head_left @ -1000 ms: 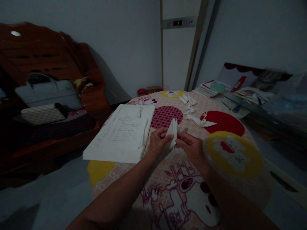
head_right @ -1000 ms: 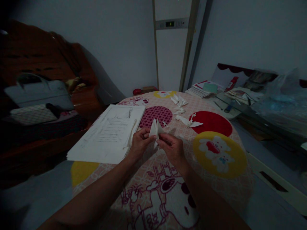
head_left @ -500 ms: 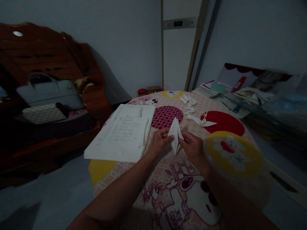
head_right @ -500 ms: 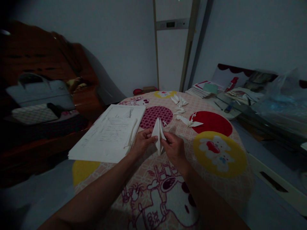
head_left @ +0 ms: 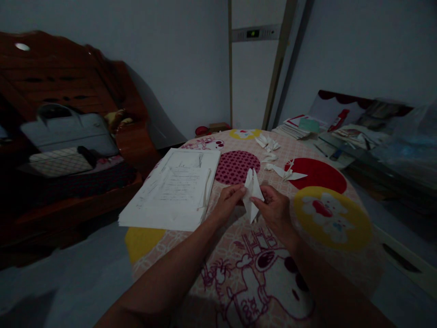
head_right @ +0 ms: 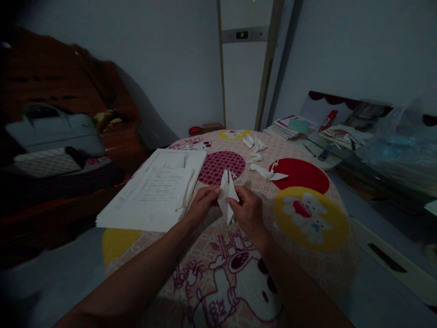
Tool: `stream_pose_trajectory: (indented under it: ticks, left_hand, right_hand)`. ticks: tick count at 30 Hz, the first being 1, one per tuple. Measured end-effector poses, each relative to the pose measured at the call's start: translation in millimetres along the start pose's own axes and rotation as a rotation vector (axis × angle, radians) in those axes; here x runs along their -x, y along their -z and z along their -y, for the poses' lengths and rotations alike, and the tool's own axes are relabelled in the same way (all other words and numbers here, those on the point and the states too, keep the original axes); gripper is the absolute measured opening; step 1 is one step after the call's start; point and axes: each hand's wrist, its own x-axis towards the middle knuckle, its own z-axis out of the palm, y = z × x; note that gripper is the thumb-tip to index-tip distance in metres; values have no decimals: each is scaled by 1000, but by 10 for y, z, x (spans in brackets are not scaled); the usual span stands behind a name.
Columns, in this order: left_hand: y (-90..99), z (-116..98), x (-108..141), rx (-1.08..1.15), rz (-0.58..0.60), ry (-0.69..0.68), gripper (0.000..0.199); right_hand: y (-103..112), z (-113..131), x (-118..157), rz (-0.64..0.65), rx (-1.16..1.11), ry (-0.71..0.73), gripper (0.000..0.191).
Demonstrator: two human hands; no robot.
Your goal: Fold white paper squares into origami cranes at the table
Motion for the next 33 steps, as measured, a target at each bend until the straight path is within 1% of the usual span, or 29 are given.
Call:
stream_pose_trajectory:
  ticks: [4, 7, 9, 12, 14, 17, 21, 25, 28, 33]
  left_hand:
    - [-9, 9, -5, 8, -12, 20, 41]
    - [1, 21, -11, 13, -61, 37, 41]
    - [15, 19, -14, 13, -70, 55, 42]
    - [30, 5, -18, 20, -76, 85, 42]
    - [34, -4, -20, 33, -74, 101, 42]
    - [36, -4, -21, 39, -39, 124, 41]
    - [48, 29, -28, 19, -9, 130, 39]
    - [61, 76, -47, 0, -18, 115, 39]
    - [58, 82, -54, 3, -31, 109, 40]
    - [29, 54, -42, 35, -87, 150, 37]
  right_hand:
    - [-3, -4, 3, 48, 10, 23, 18]
    - [-6, -23, -3, 66, -104, -28, 19]
    - [8, -37, -17, 29, -128, -49, 12]
    - [42, -62, -46, -50, -62, 16, 8]
    - [53, -83, -59, -49, -94, 25, 8]
    - [49, -107, -61, -10, -188, -72, 11]
    - [43, -113, -54, 5, -200, -179, 16]
    - [44, -114, -55, 11, -199, -218, 18]
    - [35, -114, -58, 27, -240, -236, 19]
    - [26, -116, -63, 77, -343, -318, 20]
